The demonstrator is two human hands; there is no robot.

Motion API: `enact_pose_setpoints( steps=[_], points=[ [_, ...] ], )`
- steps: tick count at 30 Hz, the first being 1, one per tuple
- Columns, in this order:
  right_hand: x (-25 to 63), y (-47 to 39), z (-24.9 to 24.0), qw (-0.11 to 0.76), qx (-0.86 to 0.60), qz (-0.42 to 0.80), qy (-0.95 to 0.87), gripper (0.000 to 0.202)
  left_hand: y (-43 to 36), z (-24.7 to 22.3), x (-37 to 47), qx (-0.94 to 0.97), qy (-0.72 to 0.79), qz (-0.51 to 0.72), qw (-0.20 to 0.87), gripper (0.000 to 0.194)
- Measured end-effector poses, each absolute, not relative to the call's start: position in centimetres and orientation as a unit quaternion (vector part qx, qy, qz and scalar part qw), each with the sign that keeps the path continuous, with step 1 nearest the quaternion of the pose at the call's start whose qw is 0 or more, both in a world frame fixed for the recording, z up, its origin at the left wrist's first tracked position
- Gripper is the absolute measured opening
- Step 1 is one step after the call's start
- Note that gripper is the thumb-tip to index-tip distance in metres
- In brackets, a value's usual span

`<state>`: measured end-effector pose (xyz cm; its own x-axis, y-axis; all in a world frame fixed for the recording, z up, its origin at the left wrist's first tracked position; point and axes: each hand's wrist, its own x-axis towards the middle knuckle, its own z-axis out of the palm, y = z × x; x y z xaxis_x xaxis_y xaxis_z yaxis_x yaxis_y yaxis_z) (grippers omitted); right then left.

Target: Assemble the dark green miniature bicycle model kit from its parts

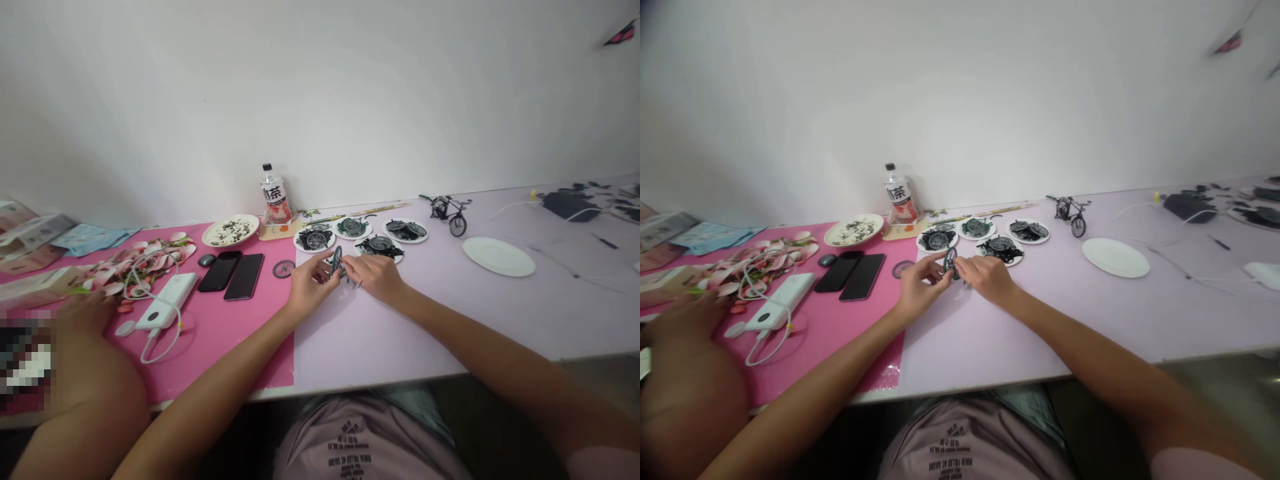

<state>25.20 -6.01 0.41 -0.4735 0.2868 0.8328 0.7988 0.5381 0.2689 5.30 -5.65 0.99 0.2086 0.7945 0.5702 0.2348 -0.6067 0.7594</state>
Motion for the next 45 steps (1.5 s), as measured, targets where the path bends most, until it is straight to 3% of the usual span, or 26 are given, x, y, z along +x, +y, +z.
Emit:
enact_pose_setpoints(
  steps=[23,30,35,38,45],
  points=[
    [24.3,-6.3,-0.4,0.476,-0.423,-0.107,-0.763,0.021,-5.6,0.7,5.3,0.716,0.375,0.516,0.284,0.041],
    [23.6,-6.4,-0.5,0.532,-0.472,0.115,-0.694,0.022,-5.6,0.6,5.4,0.715,0.372,0.515,0.291,0.040],
    [23.6,-6.4,0.0,0.533,-0.486,0.266,-0.639,0.035,-5.5,0.5,5.4,0.722,0.369,0.514,0.281,0.035],
    [23.7,-6.6,0.2,0.527,-0.483,0.222,-0.663,0.032,-5.6,0.6,5.3,0.724,0.369,0.514,0.276,0.035],
    [24.3,-6.8,0.3,0.480,-0.434,-0.087,-0.758,0.018,-5.5,0.8,5.2,0.730,0.376,0.508,0.260,0.032]
  ],
)
